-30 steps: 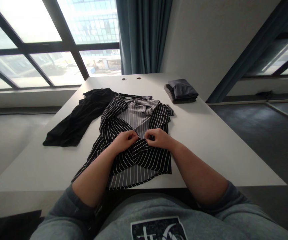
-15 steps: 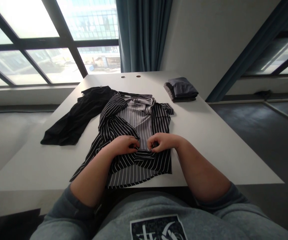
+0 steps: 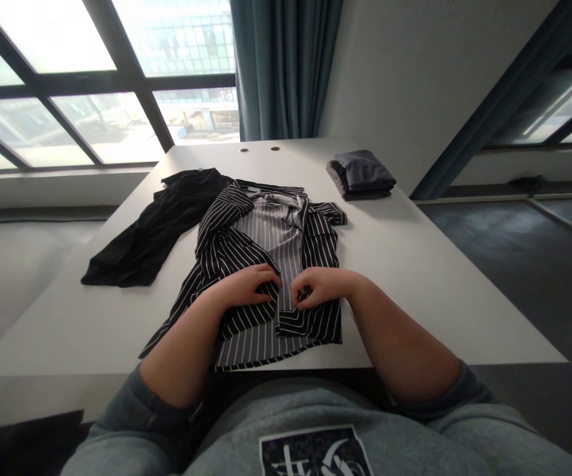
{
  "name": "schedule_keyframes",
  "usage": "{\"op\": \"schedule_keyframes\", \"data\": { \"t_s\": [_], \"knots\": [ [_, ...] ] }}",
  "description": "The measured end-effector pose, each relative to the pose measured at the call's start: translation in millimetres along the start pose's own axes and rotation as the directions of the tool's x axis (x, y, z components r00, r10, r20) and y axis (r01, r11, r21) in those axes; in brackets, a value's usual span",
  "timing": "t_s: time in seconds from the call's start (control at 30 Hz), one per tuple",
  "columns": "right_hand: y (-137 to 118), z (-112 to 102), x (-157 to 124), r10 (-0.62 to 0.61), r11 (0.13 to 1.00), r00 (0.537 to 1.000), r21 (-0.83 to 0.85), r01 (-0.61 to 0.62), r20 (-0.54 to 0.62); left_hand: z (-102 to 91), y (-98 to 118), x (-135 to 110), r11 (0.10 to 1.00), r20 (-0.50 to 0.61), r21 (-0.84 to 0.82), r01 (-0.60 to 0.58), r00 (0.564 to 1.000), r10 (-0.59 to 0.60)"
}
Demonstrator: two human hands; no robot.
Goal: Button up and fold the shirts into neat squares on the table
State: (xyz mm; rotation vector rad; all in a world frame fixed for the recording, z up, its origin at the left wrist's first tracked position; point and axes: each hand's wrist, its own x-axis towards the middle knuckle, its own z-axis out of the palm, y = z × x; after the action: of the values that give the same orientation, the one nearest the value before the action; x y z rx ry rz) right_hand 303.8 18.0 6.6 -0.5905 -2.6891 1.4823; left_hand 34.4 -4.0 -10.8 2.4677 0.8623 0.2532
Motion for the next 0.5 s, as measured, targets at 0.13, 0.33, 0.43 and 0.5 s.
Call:
{"op": "schedule_keyframes", "data": {
  "t_s": [0.13, 0.33, 0.43, 0.5],
  "knots": [
    [-1.8, 2.7, 2.7, -0.034, 0.998, 0.993, -0.053, 0.028, -0.117, 0.0, -5.0, -1.2, 0.997, -0.052, 0.048, 0.064, 0.997, -0.061],
    [-3.1, -0.2, 0.1, -0.030, 0.997, 0.988, -0.074, 0.019, -0.155, 0.7, -5.2, -2.2, 0.980, -0.037, 0.105, 0.168, 0.986, -0.165],
    [-1.8, 0.2, 0.4, -0.013, 0.996, 0.988, -0.093, -0.001, -0.154, 0.9, -4.3, -3.0, 0.977, -0.030, 0.146, 0.157, 0.988, -0.154],
    [-0.5, 1.0, 1.1, -0.013, 0.995, 0.987, -0.102, -0.003, -0.158, -0.1, -2.7, -3.2, 0.975, -0.041, 0.185, 0.124, 0.992, -0.119]
  ]
}}
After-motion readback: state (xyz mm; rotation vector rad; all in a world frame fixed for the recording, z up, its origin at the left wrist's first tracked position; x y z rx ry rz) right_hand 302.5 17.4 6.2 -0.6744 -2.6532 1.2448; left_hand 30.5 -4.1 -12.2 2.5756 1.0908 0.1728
